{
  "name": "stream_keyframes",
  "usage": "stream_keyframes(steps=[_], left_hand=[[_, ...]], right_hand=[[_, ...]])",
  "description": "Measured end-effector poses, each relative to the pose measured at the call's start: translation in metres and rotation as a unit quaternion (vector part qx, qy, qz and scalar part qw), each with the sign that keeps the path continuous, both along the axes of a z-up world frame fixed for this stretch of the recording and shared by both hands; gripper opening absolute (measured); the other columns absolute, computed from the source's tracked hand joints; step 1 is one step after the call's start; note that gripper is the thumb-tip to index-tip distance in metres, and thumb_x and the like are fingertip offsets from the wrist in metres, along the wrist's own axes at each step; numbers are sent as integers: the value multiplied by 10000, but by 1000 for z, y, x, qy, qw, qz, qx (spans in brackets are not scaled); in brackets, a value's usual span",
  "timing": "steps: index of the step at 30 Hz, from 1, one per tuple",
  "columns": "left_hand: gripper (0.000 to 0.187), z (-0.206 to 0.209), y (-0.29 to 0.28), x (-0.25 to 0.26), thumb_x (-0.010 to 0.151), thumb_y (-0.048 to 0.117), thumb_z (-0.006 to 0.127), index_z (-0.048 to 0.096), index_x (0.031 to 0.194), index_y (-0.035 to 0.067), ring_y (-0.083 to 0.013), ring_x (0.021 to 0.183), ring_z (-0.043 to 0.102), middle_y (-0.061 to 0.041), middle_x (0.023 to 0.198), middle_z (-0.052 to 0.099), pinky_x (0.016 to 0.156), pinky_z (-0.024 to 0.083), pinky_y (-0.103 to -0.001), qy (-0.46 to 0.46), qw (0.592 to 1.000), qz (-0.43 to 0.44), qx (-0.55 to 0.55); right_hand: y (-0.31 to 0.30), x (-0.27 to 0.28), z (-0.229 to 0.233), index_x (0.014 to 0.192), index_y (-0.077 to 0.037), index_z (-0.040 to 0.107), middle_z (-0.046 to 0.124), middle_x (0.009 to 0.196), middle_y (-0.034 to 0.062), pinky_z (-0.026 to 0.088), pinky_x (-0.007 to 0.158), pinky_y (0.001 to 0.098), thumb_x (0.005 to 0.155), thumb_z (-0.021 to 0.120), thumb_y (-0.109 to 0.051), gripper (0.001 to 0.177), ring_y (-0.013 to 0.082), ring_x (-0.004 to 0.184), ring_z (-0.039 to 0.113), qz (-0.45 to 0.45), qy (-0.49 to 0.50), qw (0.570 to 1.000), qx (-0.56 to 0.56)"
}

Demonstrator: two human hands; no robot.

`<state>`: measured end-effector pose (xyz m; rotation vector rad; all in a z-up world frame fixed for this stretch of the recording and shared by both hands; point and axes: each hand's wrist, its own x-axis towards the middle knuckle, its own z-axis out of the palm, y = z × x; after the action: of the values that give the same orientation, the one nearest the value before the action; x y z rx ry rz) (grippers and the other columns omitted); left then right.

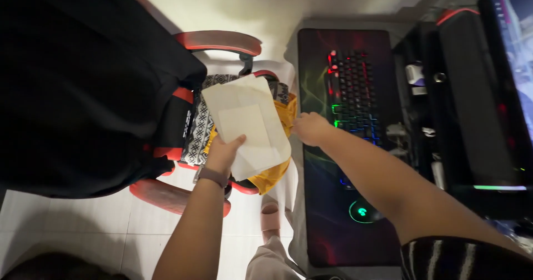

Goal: The recorder is seen organizing and tidying a computer desk area, moving objects, wiping surfaces, and checking cables.

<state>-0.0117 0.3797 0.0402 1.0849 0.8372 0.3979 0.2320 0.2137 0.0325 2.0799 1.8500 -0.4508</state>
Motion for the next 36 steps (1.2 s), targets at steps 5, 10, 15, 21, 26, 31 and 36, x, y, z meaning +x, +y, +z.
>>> stream_keyframes(steps=[5,10,15,21,26,31,36], left_hand=[[477,3,-4,2,852,32,724,594,1306,-34,-244,1088,698,-149,1218,717,942,549,-360,0,1000,-12,15],[445,-17,-10,26,857,63,721,636,1286,-23,-243,1055,713,-132,1201,729,911,571,-368,25,999,-34,-22],[470,-65,-34,78,829,62,757,634,1274,-27,-231,1026,726,-129,1174,741,904,581,-355,6,993,-114,-1],[463,-79,-72,134,772,93,781,685,1208,-30,-252,986,739,-154,1112,764,861,588,-365,17,986,-164,34],[548,-64,-88,155,710,177,818,693,1219,15,-284,1024,741,-169,1108,765,904,569,-365,152,952,-195,178],[573,-62,-102,168,723,191,794,650,1248,15,-315,1050,743,-187,1127,756,929,578,-375,159,949,-188,198],[567,-70,-109,183,720,191,806,659,1242,26,-352,1070,709,-203,1136,741,960,549,-400,192,935,-188,232]], right_hand=[[-6,26,10,1003,-218,764,638,1111,66,532,853,438,871,638,-155,193,309,1086,618,45,-16,999,8],[-32,52,42,855,-171,767,615,1050,66,548,840,434,793,646,-72,169,296,1037,643,3,58,998,4],[-73,71,63,894,-129,782,650,1156,19,558,854,397,811,665,-83,150,267,1011,673,-117,132,980,97],[-98,73,82,948,-133,793,640,1206,-12,561,870,362,845,668,-101,164,220,987,689,-192,127,968,96],[-100,69,98,938,-136,792,642,1195,-15,561,861,358,848,667,-91,161,210,989,686,-195,127,966,114],[-105,70,106,929,-125,783,647,1185,-17,560,858,358,847,667,-84,148,207,992,687,-192,126,966,122],[-111,71,111,931,-119,782,644,1187,-12,566,837,351,837,689,-78,138,206,955,694,-188,142,962,136]])
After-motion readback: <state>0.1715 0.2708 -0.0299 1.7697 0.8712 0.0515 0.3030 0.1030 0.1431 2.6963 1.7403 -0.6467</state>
